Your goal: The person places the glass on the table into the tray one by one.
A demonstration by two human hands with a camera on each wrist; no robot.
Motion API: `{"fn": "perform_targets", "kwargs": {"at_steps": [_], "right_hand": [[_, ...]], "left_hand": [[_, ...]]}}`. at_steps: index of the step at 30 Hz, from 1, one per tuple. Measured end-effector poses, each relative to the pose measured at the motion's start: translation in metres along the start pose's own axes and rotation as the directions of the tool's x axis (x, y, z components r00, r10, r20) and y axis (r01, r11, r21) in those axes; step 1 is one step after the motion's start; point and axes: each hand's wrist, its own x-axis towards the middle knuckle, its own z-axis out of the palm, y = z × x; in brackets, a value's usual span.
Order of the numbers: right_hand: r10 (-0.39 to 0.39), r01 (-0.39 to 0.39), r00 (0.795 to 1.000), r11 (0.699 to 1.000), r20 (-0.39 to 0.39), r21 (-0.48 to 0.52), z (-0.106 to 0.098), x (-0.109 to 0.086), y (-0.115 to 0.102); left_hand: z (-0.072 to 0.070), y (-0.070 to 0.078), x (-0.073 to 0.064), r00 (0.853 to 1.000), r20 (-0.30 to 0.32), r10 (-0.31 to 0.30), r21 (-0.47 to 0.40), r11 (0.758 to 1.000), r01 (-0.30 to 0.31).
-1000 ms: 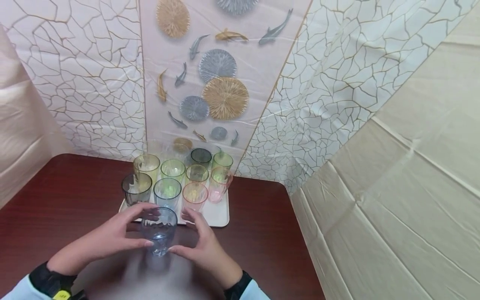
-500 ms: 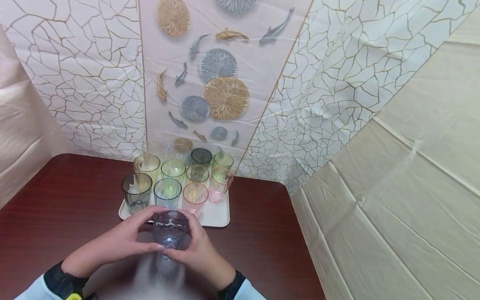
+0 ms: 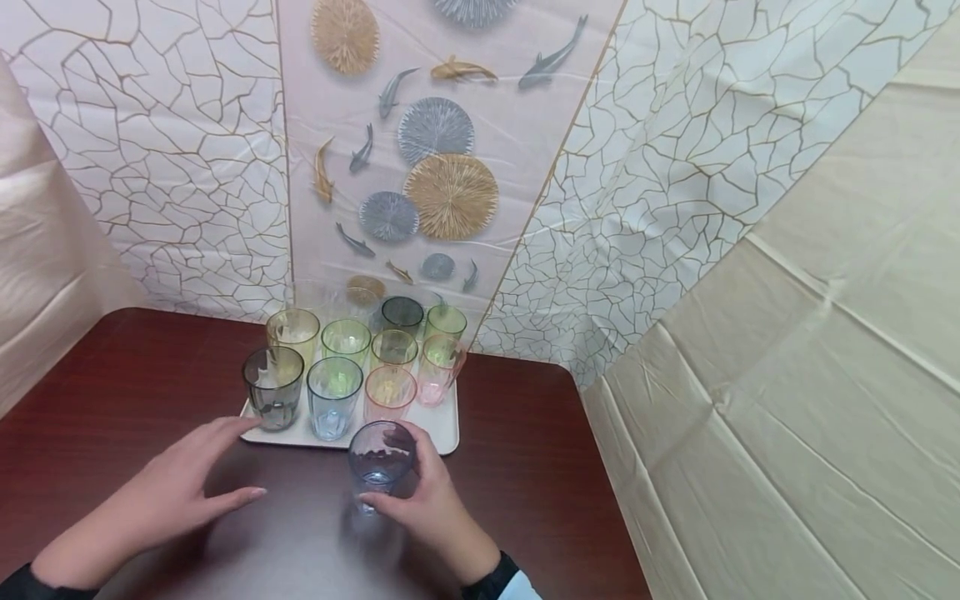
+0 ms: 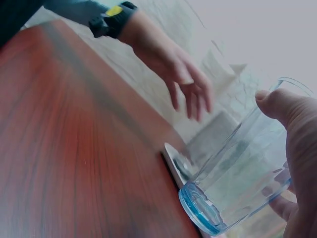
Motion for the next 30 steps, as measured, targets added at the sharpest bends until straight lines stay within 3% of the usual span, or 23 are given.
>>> {"fn": "perform_targets", "kwargs": {"at_steps": [6, 11, 17, 26, 30], "right_hand": [[0.077, -0.079, 0.996, 0.996, -0.049, -0.032, -0.024, -0.013, 0.017], [0.090, -0.099, 0.992, 0.989, -0.091, -0.107, -0.042, -0.018, 0.031], [0.125, -0.154, 0.979, 0.971, -0.160, -0.182, -0.058, -0.013, 0.046], [0.123, -0.144, 0.970, 0.986, -0.210, -0.087, -0.067, 0.021, 0.037], [0.140, -0.155, 0.966, 0.986, -0.217, -0.054, -0.069, 0.034, 0.046]], "left_hand": [[-0.011, -0.037, -0.020, 0.992, -0.084, -0.094, 0.126, 0.987, 0.104], [-0.018, -0.054, -0.030, 0.984, -0.105, -0.144, 0.147, 0.976, 0.158], [-0.021, -0.059, -0.030, 0.982, -0.092, -0.164, 0.166, 0.970, 0.177], [-0.021, -0.061, -0.026, 0.984, -0.101, -0.147, 0.159, 0.974, 0.162], [-0.020, -0.061, -0.024, 0.983, -0.093, -0.160, 0.156, 0.972, 0.173]]}}
